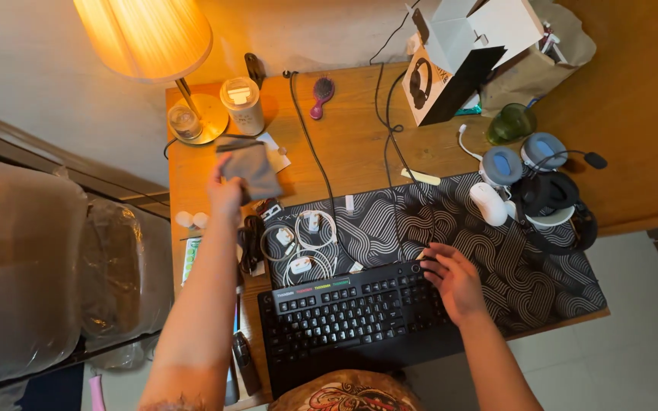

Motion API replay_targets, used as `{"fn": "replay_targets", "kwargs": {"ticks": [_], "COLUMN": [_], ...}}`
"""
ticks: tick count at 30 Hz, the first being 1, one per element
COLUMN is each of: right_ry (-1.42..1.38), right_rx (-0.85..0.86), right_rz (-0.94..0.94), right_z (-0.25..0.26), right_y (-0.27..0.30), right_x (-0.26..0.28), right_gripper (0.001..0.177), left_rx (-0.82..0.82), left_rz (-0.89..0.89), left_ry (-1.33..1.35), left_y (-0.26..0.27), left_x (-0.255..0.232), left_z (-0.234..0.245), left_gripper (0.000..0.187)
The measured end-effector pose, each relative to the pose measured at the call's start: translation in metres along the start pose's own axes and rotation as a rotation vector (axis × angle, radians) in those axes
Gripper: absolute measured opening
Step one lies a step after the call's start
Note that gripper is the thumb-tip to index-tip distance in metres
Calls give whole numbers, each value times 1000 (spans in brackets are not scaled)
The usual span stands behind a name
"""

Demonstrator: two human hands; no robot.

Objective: Organizing items on a desk, cleaning a keyboard with a cloth, and checking headphones.

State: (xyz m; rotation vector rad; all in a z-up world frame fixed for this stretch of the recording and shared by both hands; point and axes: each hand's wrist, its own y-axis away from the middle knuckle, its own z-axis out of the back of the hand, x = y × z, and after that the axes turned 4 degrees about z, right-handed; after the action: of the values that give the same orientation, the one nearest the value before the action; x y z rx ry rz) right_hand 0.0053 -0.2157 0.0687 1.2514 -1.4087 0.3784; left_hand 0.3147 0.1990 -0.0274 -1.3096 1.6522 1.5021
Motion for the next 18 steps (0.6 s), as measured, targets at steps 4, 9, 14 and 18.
{"fn": "replay_targets", "kwargs": {"ticks": [4,9,14,18], "right_ry": [-17,15,232,598], "right_rx": [-33,-33,-77,-107], "right_rz": [-3,-27,25,284], "right_z": [7,17,37,65], "right_y": [1,-13,-86,-197], "right_x": [-3,0,3,-22], "right_gripper": [30,29,24,18], "left_rx": [-88,-432,-602,-368], "left_rz": [-197,-176,-662,-830], "left_ry": [33,-824,-1047,-948], "left_y": [-29,-38,-12,26], "left_x": [-7,12,7,-11], "left_z": [25,33,10,-27], "left_gripper": [67,52,48,35]}}
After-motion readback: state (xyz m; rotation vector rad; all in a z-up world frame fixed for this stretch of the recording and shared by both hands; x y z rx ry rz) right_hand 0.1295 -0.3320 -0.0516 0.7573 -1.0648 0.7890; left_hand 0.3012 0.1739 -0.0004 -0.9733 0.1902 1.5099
